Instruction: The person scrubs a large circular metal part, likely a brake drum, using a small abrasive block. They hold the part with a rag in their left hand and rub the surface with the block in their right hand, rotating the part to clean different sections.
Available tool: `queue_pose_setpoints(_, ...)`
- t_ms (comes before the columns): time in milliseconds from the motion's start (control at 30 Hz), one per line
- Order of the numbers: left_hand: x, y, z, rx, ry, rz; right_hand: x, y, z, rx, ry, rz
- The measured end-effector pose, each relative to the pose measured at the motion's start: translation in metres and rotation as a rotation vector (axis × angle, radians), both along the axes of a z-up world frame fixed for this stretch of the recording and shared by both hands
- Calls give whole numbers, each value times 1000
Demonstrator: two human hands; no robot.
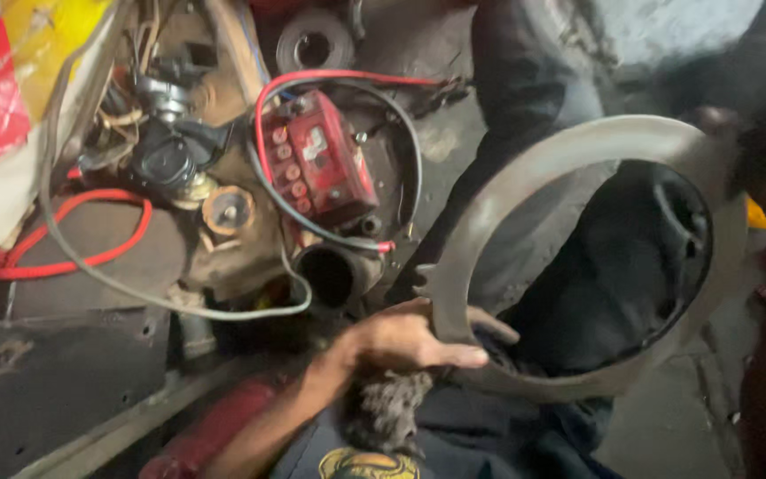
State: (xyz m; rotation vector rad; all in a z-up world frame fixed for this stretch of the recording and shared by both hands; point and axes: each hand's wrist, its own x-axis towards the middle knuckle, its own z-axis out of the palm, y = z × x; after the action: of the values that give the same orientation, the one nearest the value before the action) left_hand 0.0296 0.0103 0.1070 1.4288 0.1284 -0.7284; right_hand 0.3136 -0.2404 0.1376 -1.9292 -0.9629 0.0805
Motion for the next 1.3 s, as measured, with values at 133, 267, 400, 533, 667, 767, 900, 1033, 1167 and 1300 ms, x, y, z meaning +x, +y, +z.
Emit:
queue_pose_setpoints(133,-5,-9,-48,-115,-41,112,-26,55,-20,-136,-504,292)
queue_pose_setpoints(267,-12,-3,-73,-437,-26,219,-69,69,-37,-108,-658,355)
queue_pose_setpoints(400,-9,-5,-74,-461,-6,300,-73,57,-36,-107,-702,291)
queue_pose_setpoints(533,-6,-9,-79,-251,-84,275,-77,64,-39,-85,-763,219)
queue_pose_setpoints(667,-11,-10,-87,-361,8,319,-69,73,-37,-153,-884,165)
queue_pose_setpoints(767,-15,-10,-99,-38,0,295,-65,88,-51,-137,-823,154)
queue_pose_setpoints(900,-23,-5,-113,-18,0,303,-93,91,-67,-18,-644,265)
queue_pose_setpoints(1033,-16,-14,-116,27,-14,320,-96,78,-69,-91,-666,330)
queue_pose_setpoints(1167,-21,-8,-106,160,369,152,-99,85,-75,-82,-630,332)
queue_pose_setpoints(1300,-16,-14,-117,-200,-32,346,-104,80,-86,-90,-638,384)
